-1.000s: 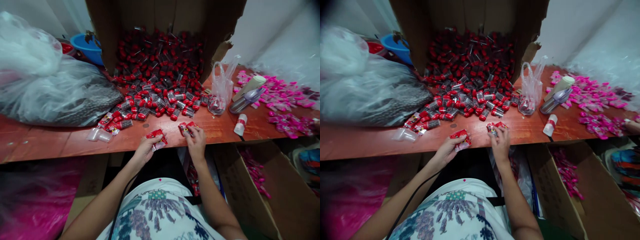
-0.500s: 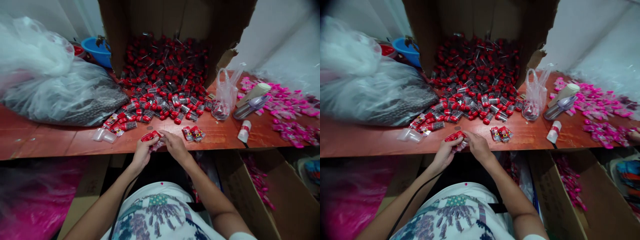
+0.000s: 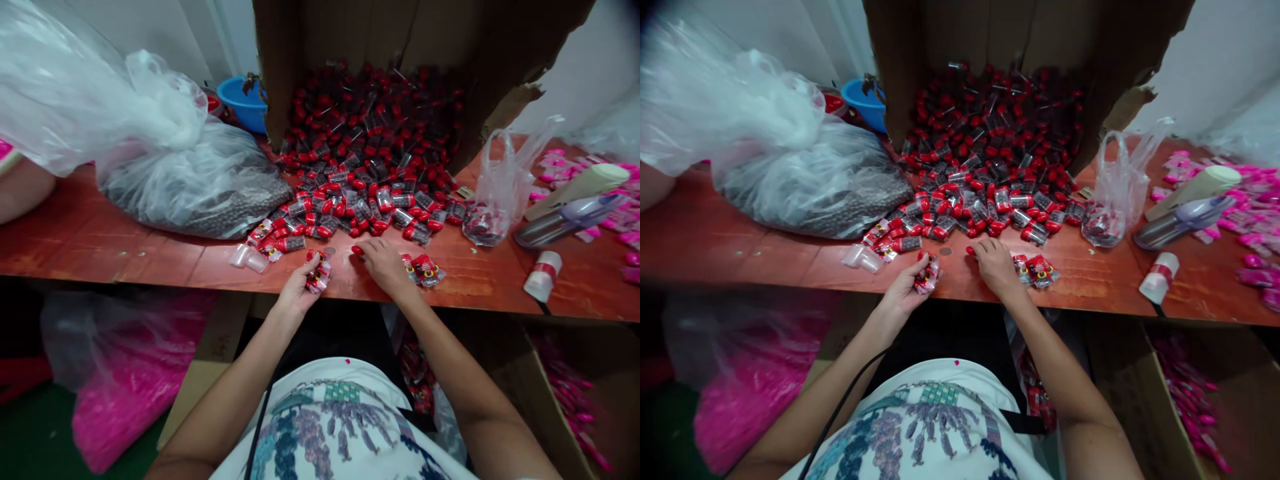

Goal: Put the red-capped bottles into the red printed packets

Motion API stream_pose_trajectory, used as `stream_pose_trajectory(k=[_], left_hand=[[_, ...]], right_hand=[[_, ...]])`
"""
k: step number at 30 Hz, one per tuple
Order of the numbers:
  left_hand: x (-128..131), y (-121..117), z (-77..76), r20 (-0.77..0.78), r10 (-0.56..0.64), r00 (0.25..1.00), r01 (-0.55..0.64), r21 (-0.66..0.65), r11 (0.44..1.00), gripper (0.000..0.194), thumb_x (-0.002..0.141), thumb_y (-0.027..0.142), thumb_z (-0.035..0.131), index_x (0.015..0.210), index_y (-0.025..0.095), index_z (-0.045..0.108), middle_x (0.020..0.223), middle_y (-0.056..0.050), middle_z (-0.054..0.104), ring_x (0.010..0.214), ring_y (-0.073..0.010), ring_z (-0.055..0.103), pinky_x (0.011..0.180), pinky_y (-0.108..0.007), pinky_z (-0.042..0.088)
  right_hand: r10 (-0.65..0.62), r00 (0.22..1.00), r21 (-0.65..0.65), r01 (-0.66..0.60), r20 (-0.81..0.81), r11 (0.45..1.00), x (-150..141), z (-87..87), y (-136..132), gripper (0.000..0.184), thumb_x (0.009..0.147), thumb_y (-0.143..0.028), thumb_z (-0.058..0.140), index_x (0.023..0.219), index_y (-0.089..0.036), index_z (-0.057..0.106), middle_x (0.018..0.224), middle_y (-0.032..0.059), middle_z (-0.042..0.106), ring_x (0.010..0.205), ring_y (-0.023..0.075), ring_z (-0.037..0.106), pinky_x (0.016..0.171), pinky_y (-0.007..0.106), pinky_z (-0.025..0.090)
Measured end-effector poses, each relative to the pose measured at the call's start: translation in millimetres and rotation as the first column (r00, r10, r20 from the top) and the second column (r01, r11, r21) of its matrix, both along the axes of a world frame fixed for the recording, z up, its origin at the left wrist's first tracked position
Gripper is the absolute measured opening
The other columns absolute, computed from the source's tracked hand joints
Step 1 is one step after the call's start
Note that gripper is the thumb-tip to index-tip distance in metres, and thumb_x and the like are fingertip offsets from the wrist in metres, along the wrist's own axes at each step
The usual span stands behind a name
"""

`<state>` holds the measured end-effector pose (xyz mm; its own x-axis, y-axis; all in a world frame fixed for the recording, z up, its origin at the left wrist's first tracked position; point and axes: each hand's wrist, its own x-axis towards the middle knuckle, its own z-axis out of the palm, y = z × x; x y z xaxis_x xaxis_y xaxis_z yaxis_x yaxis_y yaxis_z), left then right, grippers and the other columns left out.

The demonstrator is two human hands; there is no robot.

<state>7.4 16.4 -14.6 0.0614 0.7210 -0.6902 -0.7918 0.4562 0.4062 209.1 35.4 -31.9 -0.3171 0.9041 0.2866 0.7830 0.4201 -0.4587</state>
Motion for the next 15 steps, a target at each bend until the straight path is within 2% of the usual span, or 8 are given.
stream_pose_trajectory(k=[3, 6, 10, 15], left_hand=[[-0.7, 2.1, -0.1, 0.040, 0.027, 0.999, -0.027, -0.021, 0.999, 0.010, 0.082, 0.006, 0.060, 0.074, 0.012, 0.061, 0.070, -0.004, 0.068, 0.058, -0.0123, 0.065, 0.061, -0.028, 0.059], [2.3, 1.8, -1.1, 0.044, 0.015, 0.999, -0.016, 0.010, 1.000, 0.010, 0.082, 0.007, 0.060, 0.073, 0.011, 0.062, 0.069, -0.004, 0.068, 0.058, -0.0124, 0.065, 0.061, -0.026, 0.058], [9.0, -2.3, -0.5, 0.015, -0.010, 1.000, 0.009, 0.079, 0.997, 0.011, 0.082, 0.007, 0.060, 0.072, 0.012, 0.064, 0.067, -0.004, 0.069, 0.056, -0.0110, 0.065, 0.059, -0.021, 0.056], [13.1, -7.8, 0.8, 0.000, -0.040, 0.999, 0.040, 0.095, 0.995, 0.008, 0.081, 0.008, 0.061, 0.077, 0.011, 0.066, 0.071, -0.005, 0.071, 0.060, -0.0125, 0.066, 0.061, -0.022, 0.056]], right_hand=[[-0.018, 0.933, -0.096, -0.018, -0.360, 0.995, -26.6, 10.9, -30.2, 0.032, 0.094, -0.028, 0.044, 0.124, -0.023, 0.055, 0.112, 0.0076, 0.063, 0.099, 0.0201, 0.058, 0.079, 0.031, 0.048], [-0.047, 0.833, -0.175, -0.060, -0.552, 0.983, -47.0, 14.4, -52.7, 0.035, 0.093, -0.033, 0.046, 0.126, -0.026, 0.054, 0.116, 0.0063, 0.062, 0.098, 0.0185, 0.061, 0.074, 0.028, 0.050], [-0.090, 0.800, -0.174, -0.018, -0.593, 0.985, -56.6, 7.8, -61.0, 0.035, 0.092, -0.032, 0.048, 0.126, -0.026, 0.056, 0.115, 0.0069, 0.063, 0.105, 0.0196, 0.060, 0.088, 0.031, 0.048], [-0.169, 0.798, -0.187, 0.072, -0.579, 0.980, -52.5, 1.9, -62.2, 0.038, 0.092, -0.033, 0.047, 0.129, -0.026, 0.054, 0.114, 0.0081, 0.063, 0.105, 0.0204, 0.059, 0.090, 0.033, 0.048]])
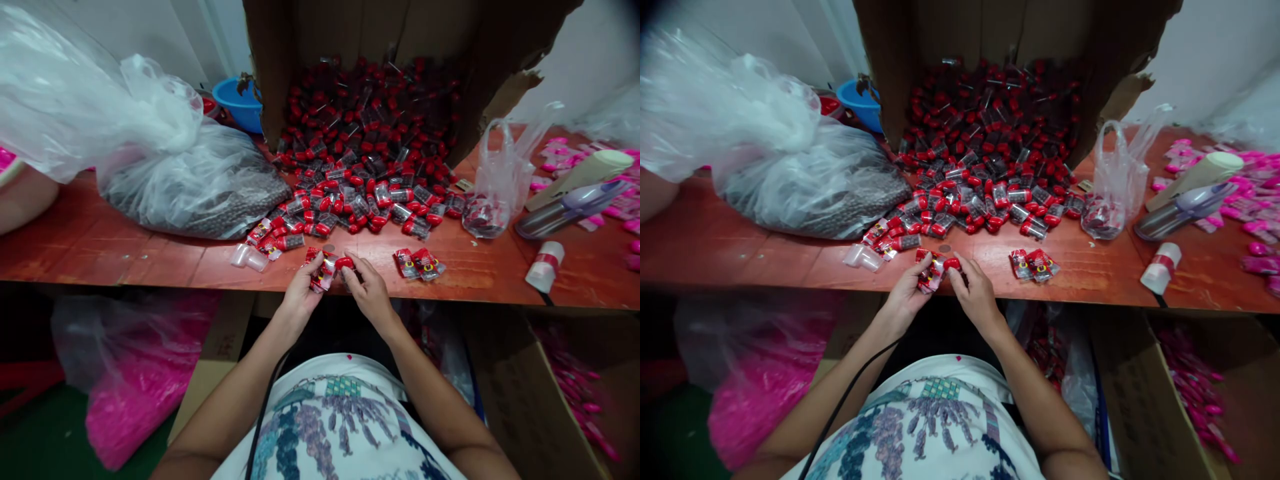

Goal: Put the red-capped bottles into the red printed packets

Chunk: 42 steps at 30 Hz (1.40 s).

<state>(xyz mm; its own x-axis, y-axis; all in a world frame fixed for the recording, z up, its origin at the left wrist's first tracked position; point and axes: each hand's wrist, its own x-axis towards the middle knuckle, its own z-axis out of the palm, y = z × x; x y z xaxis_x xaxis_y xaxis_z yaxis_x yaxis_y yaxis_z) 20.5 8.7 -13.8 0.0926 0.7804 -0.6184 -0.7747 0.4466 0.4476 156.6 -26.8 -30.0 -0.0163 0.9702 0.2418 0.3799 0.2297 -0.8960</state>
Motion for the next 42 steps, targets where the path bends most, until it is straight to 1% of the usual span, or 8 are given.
stream_pose_trajectory(k=[11, 20, 22, 25, 28, 32, 38, 42], left_hand=[[0.5, -0.2, -2.1, -0.003, 0.058, 0.998, -0.058, 0.014, 0.998, 0.010, 0.080, 0.008, 0.062, 0.071, 0.013, 0.064, 0.064, -0.001, 0.068, 0.054, -0.0096, 0.063, 0.057, -0.020, 0.053], [6.8, -5.8, 0.0, -0.043, 0.040, 0.998, -0.037, 0.068, 0.997, 0.005, 0.077, 0.007, 0.065, 0.073, 0.011, 0.066, 0.066, -0.002, 0.069, 0.057, -0.0101, 0.064, 0.061, -0.020, 0.054], [7.6, -8.2, 0.5, -0.068, 0.022, 0.997, -0.015, 0.096, 0.995, 0.004, 0.073, 0.007, 0.069, 0.073, 0.010, 0.066, 0.068, -0.003, 0.070, 0.059, -0.0111, 0.065, 0.063, -0.022, 0.055], [8.1, -11.1, 0.6, -0.146, 0.016, 0.989, 0.007, 0.158, 0.987, 0.012, 0.065, 0.008, 0.075, 0.074, 0.010, 0.067, 0.072, -0.004, 0.071, 0.064, -0.0134, 0.066, 0.067, -0.024, 0.054], [8.0, -12.0, 0.2, -0.223, 0.042, 0.974, 0.012, 0.234, 0.972, 0.019, 0.060, 0.011, 0.079, 0.075, 0.012, 0.068, 0.073, -0.003, 0.071, 0.065, -0.0140, 0.066, 0.067, -0.025, 0.053], [7.1, -13.0, 0.8, -0.315, 0.106, 0.943, 0.007, 0.339, 0.941, 0.018, 0.059, 0.015, 0.079, 0.073, 0.014, 0.067, 0.071, 0.000, 0.070, 0.065, -0.0132, 0.065, 0.065, -0.024, 0.050], [7.3, -15.6, 3.4, -0.412, 0.195, 0.890, 0.015, 0.455, 0.891, 0.021, 0.060, 0.018, 0.080, 0.076, 0.014, 0.068, 0.073, -0.001, 0.070, 0.068, -0.0137, 0.065, 0.067, -0.024, 0.050], [8.6, -15.9, 3.9, -0.383, 0.141, 0.913, 0.051, 0.450, 0.891, 0.021, 0.060, 0.019, 0.080, 0.077, 0.013, 0.069, 0.071, -0.001, 0.069, 0.064, -0.0126, 0.062, 0.066, -0.025, 0.050]], right_hand=[[0.051, 0.998, -0.049, -0.052, -0.024, 0.997, -1.6, 3.4, -7.6, 0.039, 0.091, -0.032, 0.049, 0.129, -0.025, 0.055, 0.109, 0.0060, 0.064, 0.100, 0.0183, 0.060, 0.091, 0.032, 0.047], [-0.025, 0.996, -0.050, 0.021, -0.088, 0.999, -0.7, 0.8, -5.7, 0.040, 0.091, -0.033, 0.049, 0.129, -0.025, 0.056, 0.111, 0.0067, 0.064, 0.099, 0.0192, 0.060, 0.090, 0.032, 0.048], [-0.049, 0.992, -0.068, 0.041, -0.116, 0.997, -0.3, -0.9, -5.7, 0.040, 0.091, -0.034, 0.049, 0.130, -0.025, 0.055, 0.112, 0.0071, 0.063, 0.099, 0.0195, 0.060, 0.089, 0.032, 0.048], [-0.054, 0.989, -0.084, 0.043, -0.134, 0.996, 0.8, -1.3, -6.6, 0.041, 0.091, -0.034, 0.049, 0.130, -0.024, 0.055, 0.113, 0.0075, 0.063, 0.099, 0.0192, 0.060, 0.089, 0.032, 0.048], [-0.044, 0.991, -0.072, 0.035, -0.129, 0.997, 1.8, 0.8, -8.1, 0.040, 0.090, -0.033, 0.050, 0.129, -0.024, 0.056, 0.114, 0.0070, 0.063, 0.100, 0.0190, 0.060, 0.090, 0.032, 0.047], [-0.050, 0.987, -0.076, 0.038, -0.152, 0.996, 2.1, 3.6, -10.0, 0.039, 0.089, -0.033, 0.051, 0.127, -0.024, 0.057, 0.115, 0.0066, 0.063, 0.102, 0.0194, 0.060, 0.091, 0.032, 0.047], [-0.079, 0.916, -0.222, -0.011, -0.392, 0.975, -0.5, 2.4, -9.4, 0.041, 0.086, -0.040, 0.055, 0.122, -0.021, 0.060, 0.103, 0.0049, 0.067, 0.100, 0.0206, 0.061, 0.090, 0.033, 0.047], [-0.100, 0.848, -0.260, -0.046, -0.521, 0.965, -3.1, -1.9, -8.3, 0.039, 0.081, -0.040, 0.063, 0.116, -0.022, 0.059, 0.089, 0.0008, 0.067, 0.082, 0.0159, 0.062, 0.076, 0.028, 0.050]])
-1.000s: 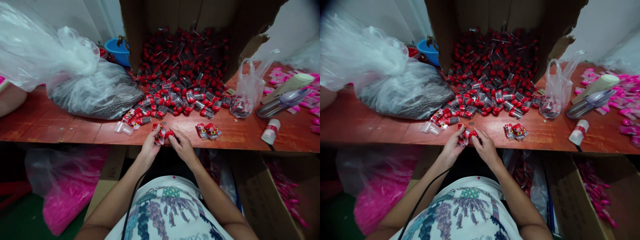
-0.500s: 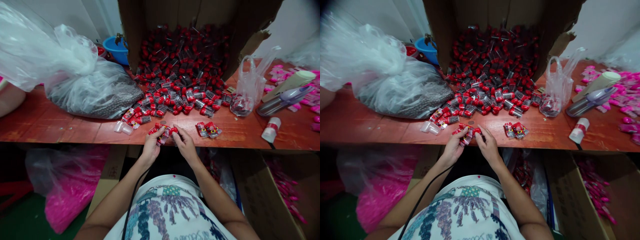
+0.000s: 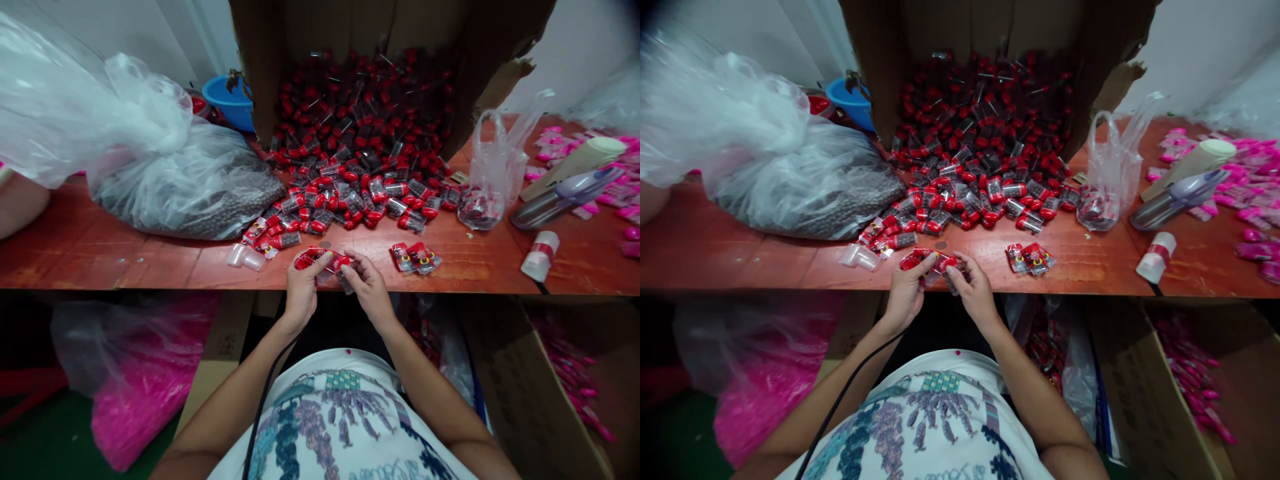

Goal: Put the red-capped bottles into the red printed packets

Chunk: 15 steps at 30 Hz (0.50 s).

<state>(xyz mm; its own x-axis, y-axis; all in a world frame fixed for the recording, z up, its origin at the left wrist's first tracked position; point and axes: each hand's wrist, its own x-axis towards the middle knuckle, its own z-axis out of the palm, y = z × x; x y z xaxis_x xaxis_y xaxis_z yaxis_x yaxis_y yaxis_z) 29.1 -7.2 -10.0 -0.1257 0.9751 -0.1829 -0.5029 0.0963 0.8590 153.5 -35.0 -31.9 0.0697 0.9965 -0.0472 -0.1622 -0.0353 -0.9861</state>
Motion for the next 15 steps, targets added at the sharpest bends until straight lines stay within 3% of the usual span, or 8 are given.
stream_pose_trajectory(k=[3, 7, 12, 15], left_hand=[[-0.8, -1.0, 0.2, -0.002, -0.057, 0.998, 0.057, 0.003, 0.998, 0.018, 0.062, 0.021, 0.078, 0.075, 0.013, 0.068, 0.070, -0.001, 0.068, 0.063, -0.0124, 0.062, 0.065, -0.024, 0.050], [-2.6, -2.8, 0.3, -0.032, -0.117, 0.993, 0.118, 0.029, 0.993, 0.022, 0.062, 0.019, 0.078, 0.082, 0.014, 0.068, 0.080, -0.003, 0.070, 0.072, -0.0142, 0.064, 0.072, -0.026, 0.050], [-1.8, -3.0, 1.5, -0.023, -0.058, 0.998, 0.059, 0.051, 0.997, 0.018, 0.063, 0.019, 0.078, 0.076, 0.014, 0.066, 0.073, 0.000, 0.067, 0.065, -0.0112, 0.061, 0.068, -0.024, 0.048], [-0.9, -4.5, 2.4, 0.000, -0.076, 0.997, 0.076, 0.030, 0.997, 0.019, 0.063, 0.019, 0.078, 0.076, 0.014, 0.065, 0.071, 0.001, 0.066, 0.063, -0.0110, 0.061, 0.066, -0.024, 0.049]], right_hand=[[-0.018, 1.000, 0.016, 0.018, -0.021, 1.000, 0.9, -1.0, 0.0, 0.030, 0.078, -0.036, 0.068, 0.103, -0.023, 0.059, 0.083, -0.0016, 0.065, 0.075, 0.0129, 0.060, 0.070, 0.024, 0.049], [-0.026, 0.999, 0.034, 0.027, -0.026, 0.999, 5.4, 1.6, -1.2, 0.025, 0.079, -0.035, 0.067, 0.100, -0.023, 0.060, 0.088, -0.0003, 0.066, 0.078, 0.0138, 0.061, 0.072, 0.025, 0.049], [-0.026, 0.991, 0.094, 0.014, 0.128, 0.996, 7.6, 3.1, -3.8, 0.024, 0.079, -0.034, 0.066, 0.101, -0.023, 0.068, 0.087, -0.0001, 0.060, 0.073, 0.0121, 0.055, 0.068, 0.024, 0.047], [-0.046, 0.992, 0.087, 0.036, 0.114, 0.996, 4.3, 1.9, -5.9, 0.026, 0.080, -0.034, 0.066, 0.103, -0.024, 0.066, 0.084, -0.0008, 0.059, 0.070, 0.0116, 0.054, 0.065, 0.023, 0.047]])
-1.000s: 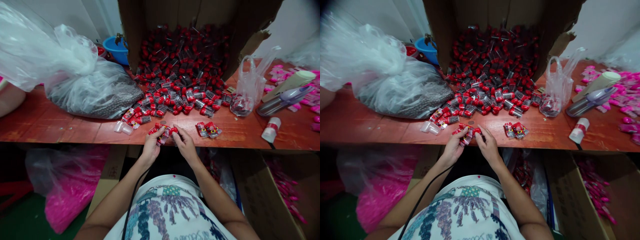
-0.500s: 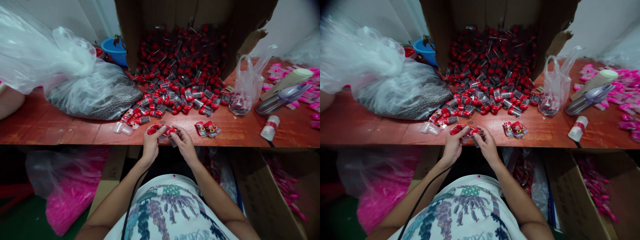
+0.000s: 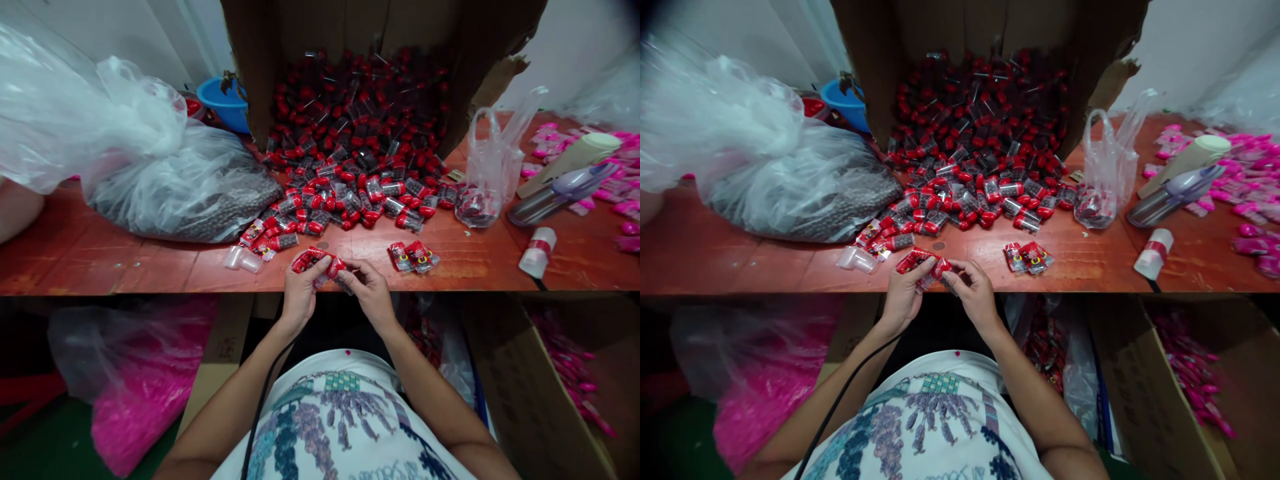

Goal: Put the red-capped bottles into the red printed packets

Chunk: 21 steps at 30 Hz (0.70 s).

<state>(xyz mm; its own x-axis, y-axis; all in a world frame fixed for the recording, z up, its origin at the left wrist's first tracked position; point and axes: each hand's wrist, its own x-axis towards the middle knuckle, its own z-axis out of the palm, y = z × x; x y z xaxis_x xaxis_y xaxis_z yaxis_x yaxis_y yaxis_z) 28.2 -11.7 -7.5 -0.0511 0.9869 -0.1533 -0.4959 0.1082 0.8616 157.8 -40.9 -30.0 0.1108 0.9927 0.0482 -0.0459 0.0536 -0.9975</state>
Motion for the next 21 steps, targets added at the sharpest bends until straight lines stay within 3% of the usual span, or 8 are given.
stream_pose_trajectory(k=[3, 6, 11, 13, 18, 21], left_hand=[[0.5, -3.3, -0.2, 0.019, -0.035, 0.999, 0.035, -0.038, 0.999, 0.023, 0.062, 0.020, 0.079, 0.081, 0.015, 0.066, 0.075, 0.000, 0.068, 0.067, -0.0126, 0.064, 0.070, -0.026, 0.051], [0.1, -5.0, -0.9, 0.019, -0.081, 0.997, 0.082, -0.070, 0.994, 0.024, 0.062, 0.020, 0.080, 0.081, 0.014, 0.066, 0.078, -0.001, 0.070, 0.069, -0.0131, 0.065, 0.070, -0.026, 0.052], [-3.6, -0.9, 0.8, 0.021, -0.007, 1.000, 0.009, -0.078, 0.997, 0.025, 0.060, 0.020, 0.081, 0.079, 0.015, 0.067, 0.074, 0.000, 0.069, 0.066, -0.0122, 0.065, 0.068, -0.025, 0.053], [-5.2, 0.1, 1.9, 0.007, -0.032, 0.999, 0.033, -0.083, 0.996, 0.029, 0.058, 0.021, 0.082, 0.082, 0.015, 0.068, 0.078, -0.001, 0.071, 0.069, -0.0138, 0.066, 0.070, -0.027, 0.053], [-7.5, -1.4, 0.5, -0.122, -0.119, 0.985, 0.113, -0.056, 0.992, 0.029, 0.056, 0.020, 0.083, 0.081, 0.014, 0.069, 0.079, -0.003, 0.071, 0.071, -0.0154, 0.065, 0.070, -0.027, 0.052], [-9.4, -1.1, -0.9, -0.167, -0.140, 0.976, 0.137, -0.031, 0.990, 0.025, 0.058, 0.020, 0.082, 0.078, 0.013, 0.069, 0.075, -0.002, 0.070, 0.069, -0.0145, 0.064, 0.070, -0.027, 0.051]], right_hand=[[-0.058, 0.997, -0.015, 0.058, -0.057, 0.998, -4.4, -1.8, -2.4, 0.028, 0.077, -0.035, 0.069, 0.102, -0.024, 0.062, 0.080, -0.0023, 0.059, 0.067, 0.0114, 0.054, 0.063, 0.023, 0.048], [-0.109, 0.994, 0.012, 0.109, -0.004, 0.994, -5.6, -3.1, -3.8, 0.024, 0.078, -0.035, 0.068, 0.098, -0.024, 0.063, 0.083, -0.0007, 0.061, 0.072, 0.0132, 0.056, 0.067, 0.025, 0.049], [0.049, 0.996, 0.077, -0.055, 0.072, 0.996, 2.5, -3.9, -1.4, 0.035, 0.079, -0.031, 0.067, 0.114, -0.028, 0.064, 0.102, 0.0024, 0.060, 0.091, 0.0160, 0.058, 0.083, 0.029, 0.049], [0.106, 0.993, 0.069, -0.109, 0.049, 0.992, 5.6, -4.3, -0.8, 0.039, 0.080, -0.030, 0.066, 0.119, -0.030, 0.063, 0.103, 0.0022, 0.058, 0.092, 0.0158, 0.059, 0.084, 0.029, 0.049], [0.001, 0.991, 0.130, -0.019, 0.134, 0.991, 7.5, -2.7, -4.3, 0.034, 0.081, -0.026, 0.064, 0.115, -0.031, 0.065, 0.102, 0.0028, 0.059, 0.096, 0.0172, 0.059, 0.083, 0.029, 0.050], [0.023, 0.988, 0.138, -0.044, 0.151, 0.989, 9.6, -2.4, -4.4, 0.033, 0.081, -0.024, 0.065, 0.113, -0.031, 0.067, 0.098, 0.0025, 0.060, 0.092, 0.0164, 0.060, 0.081, 0.028, 0.050]])
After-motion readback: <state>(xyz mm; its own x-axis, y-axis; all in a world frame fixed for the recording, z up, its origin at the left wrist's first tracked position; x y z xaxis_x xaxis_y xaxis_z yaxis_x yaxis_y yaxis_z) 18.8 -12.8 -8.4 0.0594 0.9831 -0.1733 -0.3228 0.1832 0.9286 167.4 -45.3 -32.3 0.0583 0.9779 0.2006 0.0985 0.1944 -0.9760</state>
